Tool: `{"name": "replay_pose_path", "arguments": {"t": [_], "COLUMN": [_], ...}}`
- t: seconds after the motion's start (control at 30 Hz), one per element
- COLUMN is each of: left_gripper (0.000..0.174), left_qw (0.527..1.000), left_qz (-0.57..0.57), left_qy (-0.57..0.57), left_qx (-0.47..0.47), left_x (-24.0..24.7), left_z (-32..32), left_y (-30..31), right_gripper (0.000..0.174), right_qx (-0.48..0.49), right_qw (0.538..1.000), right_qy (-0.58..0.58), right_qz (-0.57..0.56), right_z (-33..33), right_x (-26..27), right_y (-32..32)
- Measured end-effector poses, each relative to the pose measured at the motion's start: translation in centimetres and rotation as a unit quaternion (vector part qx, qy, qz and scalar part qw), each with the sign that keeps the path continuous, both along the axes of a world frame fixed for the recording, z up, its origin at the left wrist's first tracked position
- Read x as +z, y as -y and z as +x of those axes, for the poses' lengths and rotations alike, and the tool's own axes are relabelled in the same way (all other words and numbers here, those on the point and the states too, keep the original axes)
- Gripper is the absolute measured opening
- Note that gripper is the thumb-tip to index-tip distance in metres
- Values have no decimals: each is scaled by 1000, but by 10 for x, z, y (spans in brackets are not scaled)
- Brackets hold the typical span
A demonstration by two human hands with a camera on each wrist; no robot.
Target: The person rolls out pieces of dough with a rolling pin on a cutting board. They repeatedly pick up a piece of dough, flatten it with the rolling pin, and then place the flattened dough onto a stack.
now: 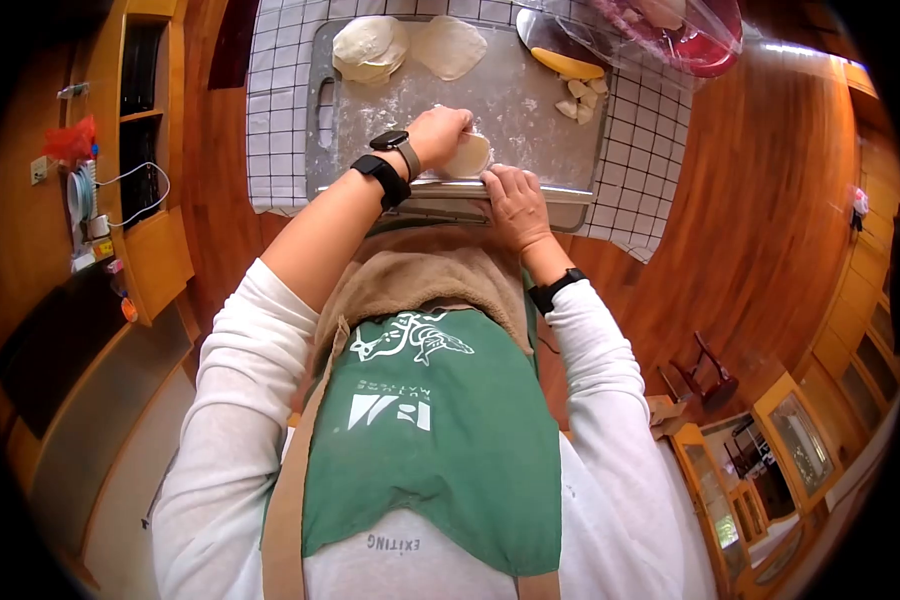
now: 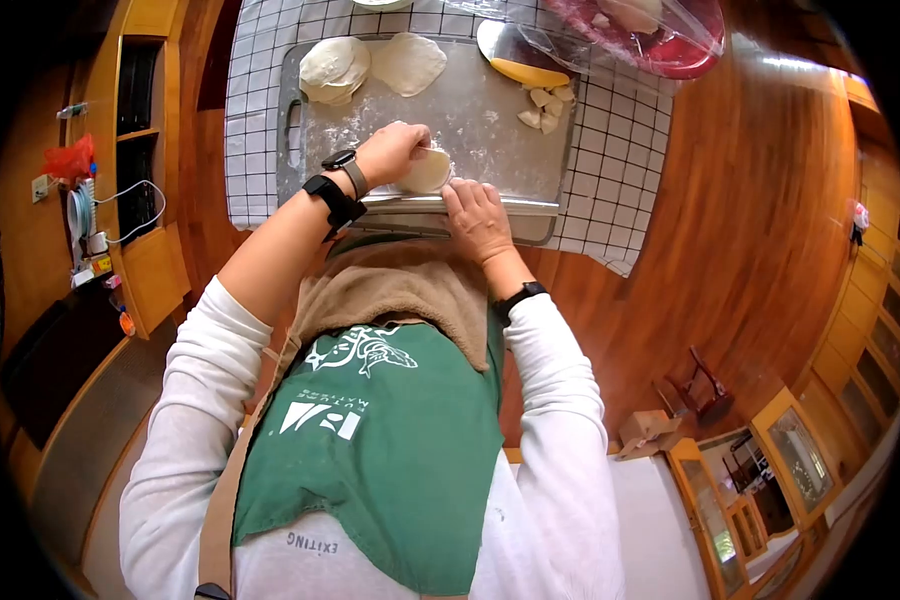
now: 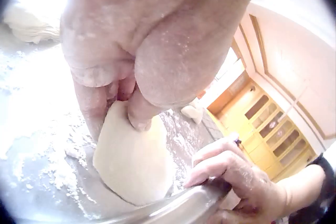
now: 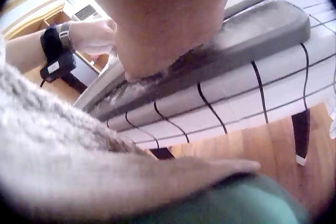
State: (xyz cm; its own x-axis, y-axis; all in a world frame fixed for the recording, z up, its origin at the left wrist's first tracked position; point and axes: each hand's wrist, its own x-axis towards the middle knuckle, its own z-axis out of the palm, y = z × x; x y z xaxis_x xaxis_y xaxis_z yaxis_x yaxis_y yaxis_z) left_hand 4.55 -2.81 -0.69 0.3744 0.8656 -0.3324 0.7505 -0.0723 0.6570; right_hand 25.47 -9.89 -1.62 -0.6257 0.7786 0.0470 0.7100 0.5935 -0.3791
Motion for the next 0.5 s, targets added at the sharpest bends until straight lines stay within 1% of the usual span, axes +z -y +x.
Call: {"name": "replay_pose_path", "arguments": {"t": [0.03,0.07,0.1,0.2,0.23,0.27,0.33,0.37,0.4,0.47,0.5], "left_gripper": [15,15,15,14,13,12,11,11,11,12,12], "left_qw": [999,999,999,998,1000,999,998,999,999,998,998], "left_qz": [-13,-12,-18,-19,-8,3,4,1,-3,15,13], "left_qy": [20,20,31,38,0,-37,-54,-53,-53,-55,-53], "left_qx": [44,44,40,36,13,-10,-12,-8,-3,-18,-13], "left_x": [-1,-2,-1,6,10,12,10,9,9,5,5], "left_z": [-1,-3,-6,-4,-3,-1,2,2,2,-1,-1], "left_y": [0,1,2,0,-1,-3,-5,-6,-6,-4,-4], "right_gripper": [44,44,40,38,35,35,34,38,38,51,62], "right_qx": [26,51,56,63,67,67,-91,-161,-162,-192,-177], "right_qw": [999,998,998,997,998,998,996,987,987,977,980], "right_qy": [-4,-8,-17,-22,-16,-16,-24,-13,-13,37,66], "right_qz": [18,38,17,24,-8,-10,6,-2,-6,85,57], "right_z": [1,2,3,1,-2,-9,-27,-36,-37,-35,-31], "right_x": [3,5,6,1,5,6,7,9,4,-12,-9], "right_y": [-6,-12,-17,-38,-46,-54,-64,-68,-60,-36,-23]}}
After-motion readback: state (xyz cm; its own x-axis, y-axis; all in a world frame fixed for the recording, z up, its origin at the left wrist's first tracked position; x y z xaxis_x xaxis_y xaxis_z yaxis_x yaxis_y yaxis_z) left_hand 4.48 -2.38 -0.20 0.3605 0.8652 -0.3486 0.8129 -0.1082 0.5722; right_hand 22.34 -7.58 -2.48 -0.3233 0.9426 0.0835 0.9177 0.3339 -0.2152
